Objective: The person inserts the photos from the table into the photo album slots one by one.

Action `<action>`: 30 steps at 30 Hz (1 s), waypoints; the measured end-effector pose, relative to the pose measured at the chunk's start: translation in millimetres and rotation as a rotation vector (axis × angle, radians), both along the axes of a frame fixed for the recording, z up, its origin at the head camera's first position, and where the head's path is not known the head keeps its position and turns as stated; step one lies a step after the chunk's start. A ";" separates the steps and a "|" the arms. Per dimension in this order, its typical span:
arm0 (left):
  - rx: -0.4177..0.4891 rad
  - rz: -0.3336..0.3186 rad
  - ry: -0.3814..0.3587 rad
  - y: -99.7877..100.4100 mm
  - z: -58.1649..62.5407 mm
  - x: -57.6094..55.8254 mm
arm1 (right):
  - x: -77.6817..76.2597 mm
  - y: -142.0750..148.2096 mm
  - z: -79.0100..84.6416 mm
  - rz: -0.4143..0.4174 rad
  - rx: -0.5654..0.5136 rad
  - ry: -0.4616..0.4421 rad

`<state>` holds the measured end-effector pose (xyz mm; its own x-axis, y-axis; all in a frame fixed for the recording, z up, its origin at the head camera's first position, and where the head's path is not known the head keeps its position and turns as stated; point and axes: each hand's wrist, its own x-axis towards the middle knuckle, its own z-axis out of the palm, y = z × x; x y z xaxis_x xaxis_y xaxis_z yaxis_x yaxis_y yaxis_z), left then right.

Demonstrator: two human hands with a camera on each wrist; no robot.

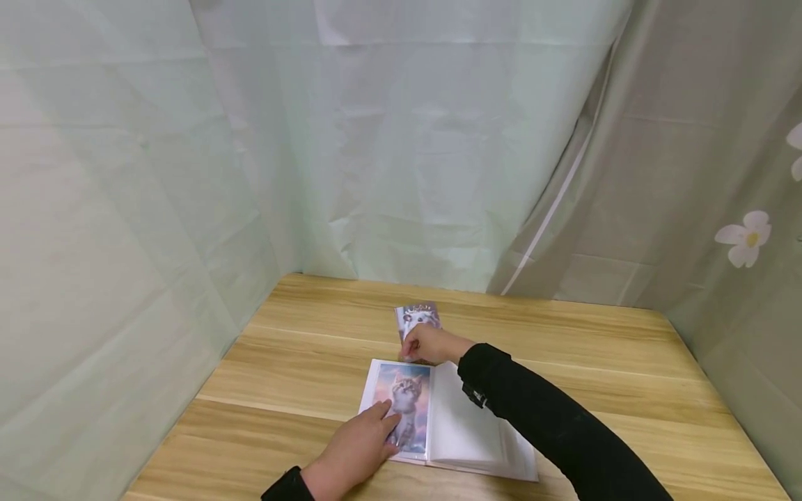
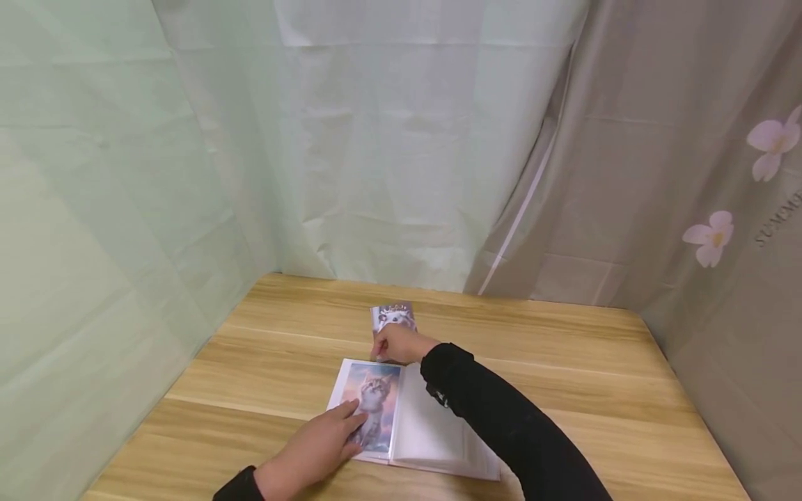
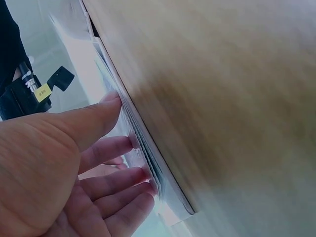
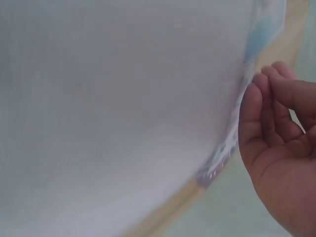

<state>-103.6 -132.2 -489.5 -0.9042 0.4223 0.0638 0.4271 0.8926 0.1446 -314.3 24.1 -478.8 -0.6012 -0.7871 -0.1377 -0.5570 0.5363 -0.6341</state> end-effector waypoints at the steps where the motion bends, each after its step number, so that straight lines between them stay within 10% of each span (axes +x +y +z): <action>1: 0.001 0.004 -0.002 0.0 0.1 0.1 | -2.7 1.8 1.6 -0.003 -0.002 0.010; 15: 0.016 0.017 0.011 7.3 0.4 4.1 | -52.6 34.5 16.5 -0.262 -0.002 0.205; 22: -0.007 -0.007 0.037 11.3 -6.9 5.6 | -61.7 37.4 16.3 -0.432 0.039 0.159; 30: -0.054 -0.033 0.058 11.7 -8.6 7.0 | -65.3 30.0 7.4 -0.437 0.069 0.149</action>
<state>-96.6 -120.5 -498.1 -0.8851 0.4563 0.0918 0.4629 0.8836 0.0709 -379.6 54.1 -471.4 -0.8917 -0.4474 -0.0679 -0.3513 0.7790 -0.5194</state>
